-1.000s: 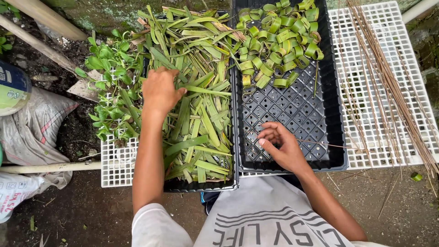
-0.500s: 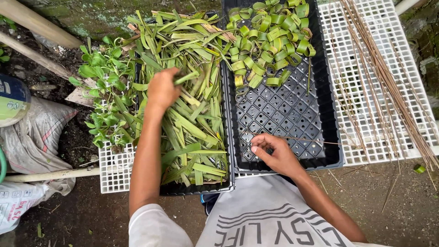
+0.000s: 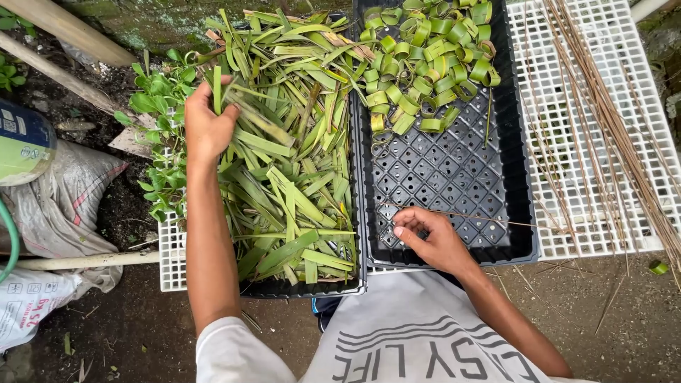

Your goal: The person sits and weaves long green leaves around thin wooden sticks using their hands. They pick up leaves from a tray, wrap them around the sticks, and place the finished bundles into a black plastic tray.

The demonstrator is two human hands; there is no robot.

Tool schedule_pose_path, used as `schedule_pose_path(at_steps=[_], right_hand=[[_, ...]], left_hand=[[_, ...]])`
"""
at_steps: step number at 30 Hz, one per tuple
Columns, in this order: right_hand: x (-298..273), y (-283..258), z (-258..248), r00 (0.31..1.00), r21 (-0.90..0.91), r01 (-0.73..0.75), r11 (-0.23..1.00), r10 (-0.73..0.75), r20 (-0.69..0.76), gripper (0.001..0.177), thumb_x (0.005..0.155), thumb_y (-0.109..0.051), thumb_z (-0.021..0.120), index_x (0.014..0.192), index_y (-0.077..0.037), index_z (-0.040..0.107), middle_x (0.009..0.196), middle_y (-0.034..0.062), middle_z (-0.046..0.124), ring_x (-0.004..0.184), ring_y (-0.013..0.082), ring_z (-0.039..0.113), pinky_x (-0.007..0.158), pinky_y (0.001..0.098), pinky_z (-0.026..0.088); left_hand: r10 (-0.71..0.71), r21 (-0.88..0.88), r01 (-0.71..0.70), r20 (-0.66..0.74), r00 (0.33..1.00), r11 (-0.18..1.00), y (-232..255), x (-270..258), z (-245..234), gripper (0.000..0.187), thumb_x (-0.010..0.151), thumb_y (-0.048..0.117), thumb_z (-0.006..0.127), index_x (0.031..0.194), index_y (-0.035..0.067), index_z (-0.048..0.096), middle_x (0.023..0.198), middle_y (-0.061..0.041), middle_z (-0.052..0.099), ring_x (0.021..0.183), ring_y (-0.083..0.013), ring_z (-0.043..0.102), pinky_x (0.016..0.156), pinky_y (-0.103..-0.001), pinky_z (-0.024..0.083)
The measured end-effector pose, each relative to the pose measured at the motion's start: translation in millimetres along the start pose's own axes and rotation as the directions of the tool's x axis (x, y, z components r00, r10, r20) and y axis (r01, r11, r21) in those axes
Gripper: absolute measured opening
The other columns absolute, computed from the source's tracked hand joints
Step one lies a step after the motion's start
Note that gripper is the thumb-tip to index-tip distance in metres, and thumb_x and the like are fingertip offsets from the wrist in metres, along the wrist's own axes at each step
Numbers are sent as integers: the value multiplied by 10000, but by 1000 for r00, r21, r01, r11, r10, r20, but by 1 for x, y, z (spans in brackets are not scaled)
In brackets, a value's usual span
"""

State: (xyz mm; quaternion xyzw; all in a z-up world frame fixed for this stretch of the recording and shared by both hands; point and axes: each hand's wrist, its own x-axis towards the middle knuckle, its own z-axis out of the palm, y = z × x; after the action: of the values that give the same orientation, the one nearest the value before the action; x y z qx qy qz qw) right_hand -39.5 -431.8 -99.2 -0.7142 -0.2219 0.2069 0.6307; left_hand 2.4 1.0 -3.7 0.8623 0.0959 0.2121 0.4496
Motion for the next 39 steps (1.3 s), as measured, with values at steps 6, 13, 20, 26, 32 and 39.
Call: schedule_pose_path(at_steps=[6,13,20,26,32,39], right_hand=[[-1,-3,0,1000,10,-7,1000,7,-12,194,891,-10,718,1081,-5,753,824,152,779,694,192,683,607,326,577],[0,-5,0,1000,-1,-23,1000,23,1,201,889,-18,720,1088,-2,751,836,152,776,699,193,675,620,329,579],[0,-9,0,1000,-17,-29,999,29,7,192,882,-28,733,1073,-11,750,831,135,774,698,185,676,627,322,576],[1,-10,0,999,-38,-25,999,25,19,187,879,-38,739,1065,-20,752,828,128,776,698,189,688,638,322,579],[1,-9,-1,999,-52,-23,998,24,25,200,877,-32,736,1077,-24,751,837,130,780,699,191,680,645,325,577],[-3,-14,-3,999,-37,-33,999,32,-10,212,870,-35,747,1081,-19,754,840,120,789,701,180,673,647,319,575]], left_hand=[[8,-125,-2,52,999,992,9,13,-1,488,834,-198,622,1303,-64,631,1259,-323,613,1178,-428,575,1028,-539,461],[18,-178,75,470,882,981,43,-17,-5,495,815,-200,573,1272,-24,648,1180,-302,654,812,-301,639,928,-454,532],[-81,75,36,763,641,996,104,-57,-6,345,814,-99,622,1132,-30,737,993,-245,734,699,-293,661,799,-463,547],[-290,310,27,851,437,950,119,-71,7,564,863,359,774,1288,4,665,1273,-283,658,1213,-467,611,1110,-618,419],[-224,608,-108,443,868,787,-30,-63,55,264,972,329,633,1138,167,759,982,-106,754,907,-362,742,814,-515,578],[-105,647,-89,255,961,757,7,-56,64,104,875,177,757,954,205,817,766,-53,671,719,-298,707,682,-446,590]])
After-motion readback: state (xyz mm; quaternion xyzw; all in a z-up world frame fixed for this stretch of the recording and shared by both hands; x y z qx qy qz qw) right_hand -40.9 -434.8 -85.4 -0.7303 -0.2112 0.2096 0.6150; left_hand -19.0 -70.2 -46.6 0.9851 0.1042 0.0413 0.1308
